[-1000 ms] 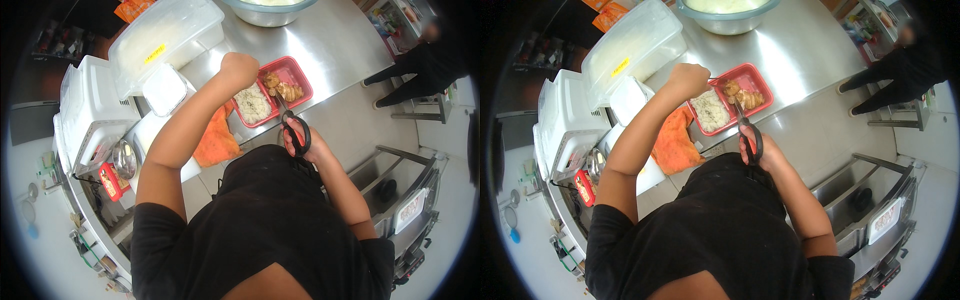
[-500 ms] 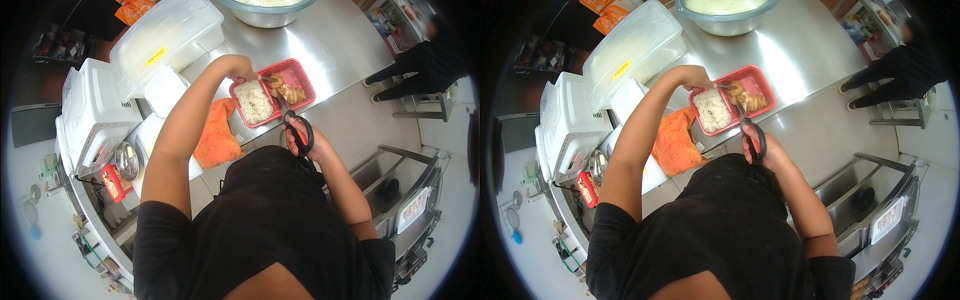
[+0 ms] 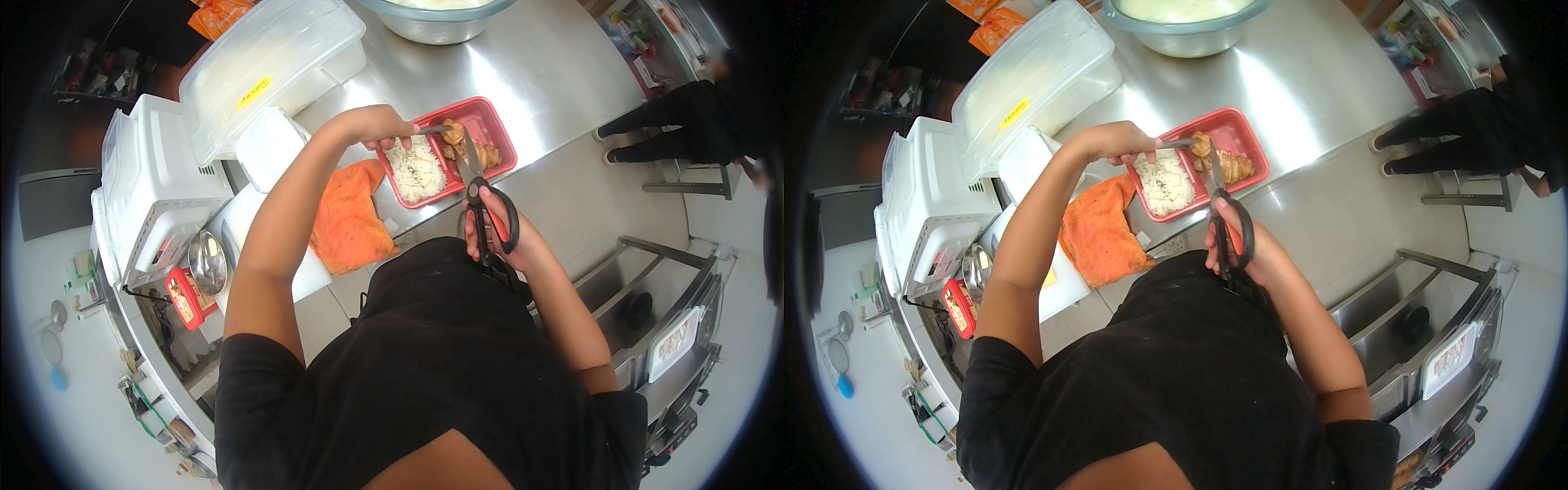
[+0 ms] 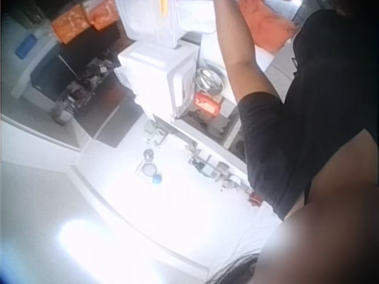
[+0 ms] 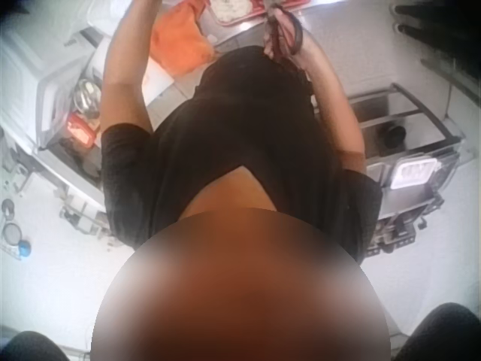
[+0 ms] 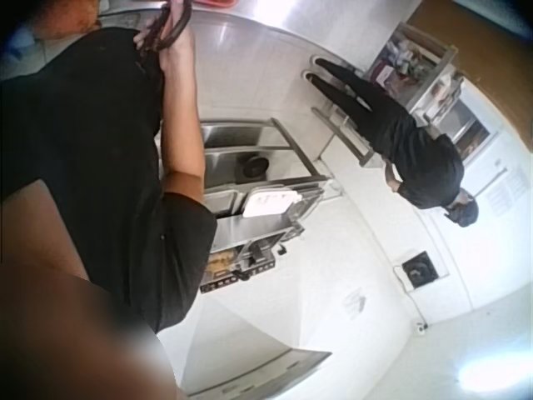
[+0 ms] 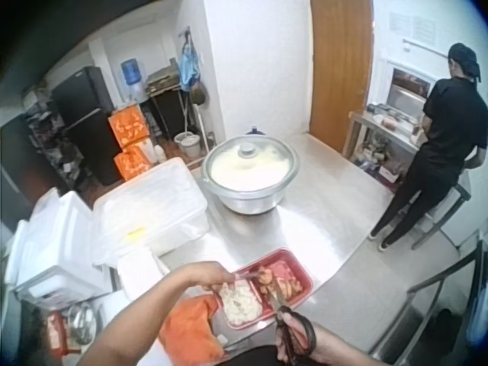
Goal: The person assembles a bento box by placing rice, fried chicken, cheese, sauce, and lettuce into a red container. They use kitchen shears to cut the chicken and a spoon to add sauce, then arrange the items in the container.
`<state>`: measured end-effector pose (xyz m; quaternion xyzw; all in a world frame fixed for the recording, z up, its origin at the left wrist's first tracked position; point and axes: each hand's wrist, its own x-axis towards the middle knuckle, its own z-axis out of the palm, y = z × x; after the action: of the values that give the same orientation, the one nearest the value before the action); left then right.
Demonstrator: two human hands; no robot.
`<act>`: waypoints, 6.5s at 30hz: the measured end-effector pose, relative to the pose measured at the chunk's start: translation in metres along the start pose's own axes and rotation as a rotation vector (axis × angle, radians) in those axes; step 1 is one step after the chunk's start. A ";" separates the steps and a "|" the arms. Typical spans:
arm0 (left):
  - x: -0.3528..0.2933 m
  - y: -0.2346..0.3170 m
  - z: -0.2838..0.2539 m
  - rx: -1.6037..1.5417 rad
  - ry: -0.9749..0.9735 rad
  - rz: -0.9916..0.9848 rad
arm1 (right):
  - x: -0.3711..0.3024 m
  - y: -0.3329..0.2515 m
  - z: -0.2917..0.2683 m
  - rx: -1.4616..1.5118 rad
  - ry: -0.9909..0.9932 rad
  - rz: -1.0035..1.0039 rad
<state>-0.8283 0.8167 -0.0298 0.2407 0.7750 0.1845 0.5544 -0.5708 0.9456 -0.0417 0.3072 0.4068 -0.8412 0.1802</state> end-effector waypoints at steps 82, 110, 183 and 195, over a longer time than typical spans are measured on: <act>-0.015 -0.005 0.041 0.171 0.186 0.080 | 0.035 0.018 -0.001 -0.074 0.077 -0.106; -0.034 0.024 0.026 0.650 0.299 -0.051 | 0.016 -0.002 -0.006 -0.231 0.113 0.023; -0.169 -0.151 0.215 -1.005 1.204 0.179 | 0.045 0.003 0.076 -0.858 -0.289 -0.203; -0.163 -0.115 0.188 -0.511 1.225 0.040 | 0.087 0.041 0.184 -0.425 -0.378 -0.391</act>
<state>-0.6251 0.6324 -0.0273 -0.0323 0.8774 0.4761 0.0496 -0.6817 0.7699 -0.0343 0.0175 0.5836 -0.7983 0.1475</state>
